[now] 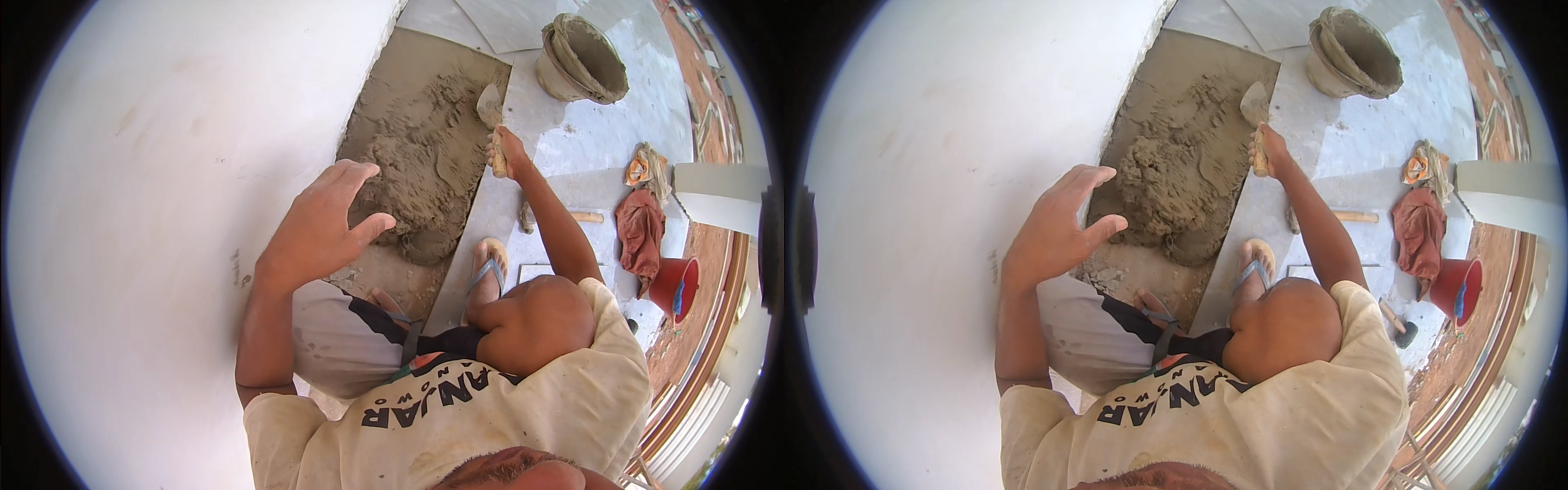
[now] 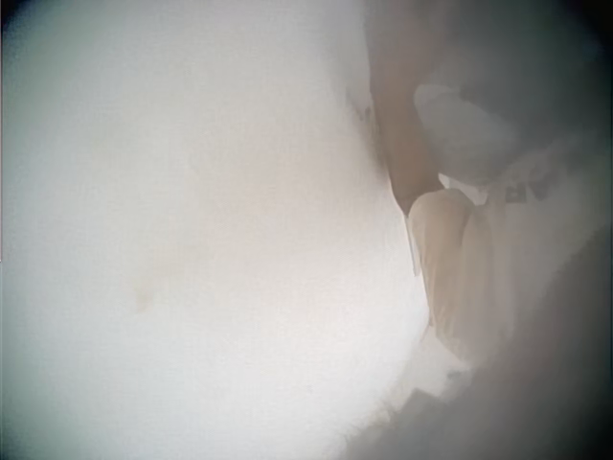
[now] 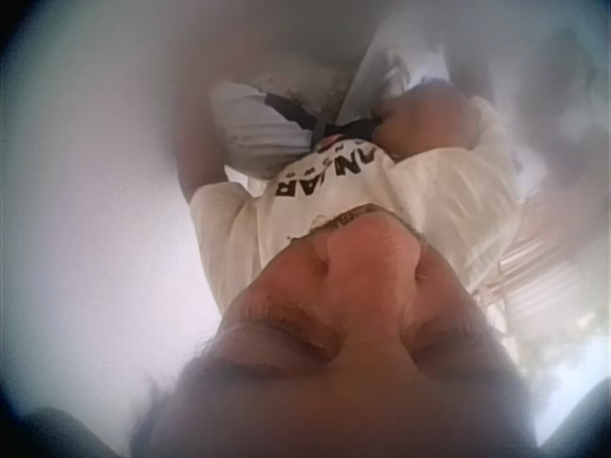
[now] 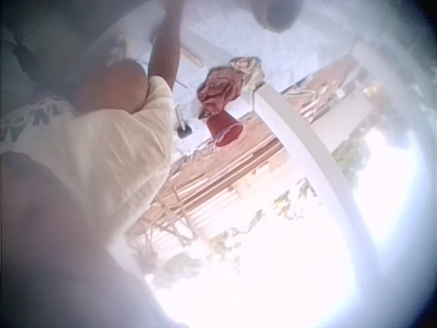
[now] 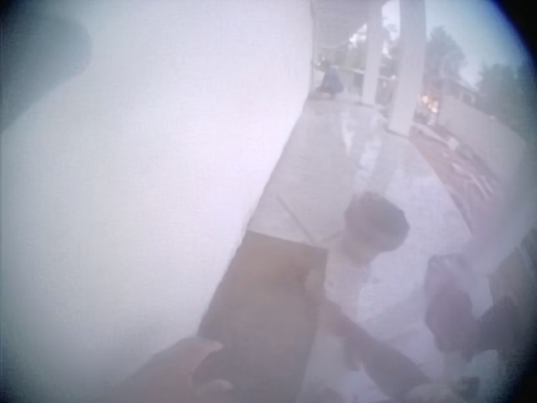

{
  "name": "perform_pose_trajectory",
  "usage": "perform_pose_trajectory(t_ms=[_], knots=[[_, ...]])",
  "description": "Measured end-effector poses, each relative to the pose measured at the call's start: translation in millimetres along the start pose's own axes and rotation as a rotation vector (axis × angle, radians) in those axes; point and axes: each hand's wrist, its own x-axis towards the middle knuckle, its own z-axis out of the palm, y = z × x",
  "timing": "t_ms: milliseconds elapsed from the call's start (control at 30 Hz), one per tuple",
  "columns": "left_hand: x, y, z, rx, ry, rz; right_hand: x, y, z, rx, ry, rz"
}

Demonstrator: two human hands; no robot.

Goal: The person scoops cement from a bucket and spreads it on the floor using a trowel. They then pick up a large white tile and apply cement to its back surface before preparing to place it.

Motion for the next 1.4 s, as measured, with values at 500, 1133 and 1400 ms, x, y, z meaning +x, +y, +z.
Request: perform_pose_trajectory(t_ms=[500, 1133, 1400], knots=[[-4, -17, -2, -0.001, -0.017, -0.049, 22, 38, 47, 0.128, 0.13, -0.101], [-8, -15, -2, -0.069, -0.007, 0.028, -129, 156, 52, -0.247, 0.087, 0.127], [-7, -18, 0, -0.043, -0.003, 0.031, -108, 75, 45, -0.373, 0.036, -0.07]])
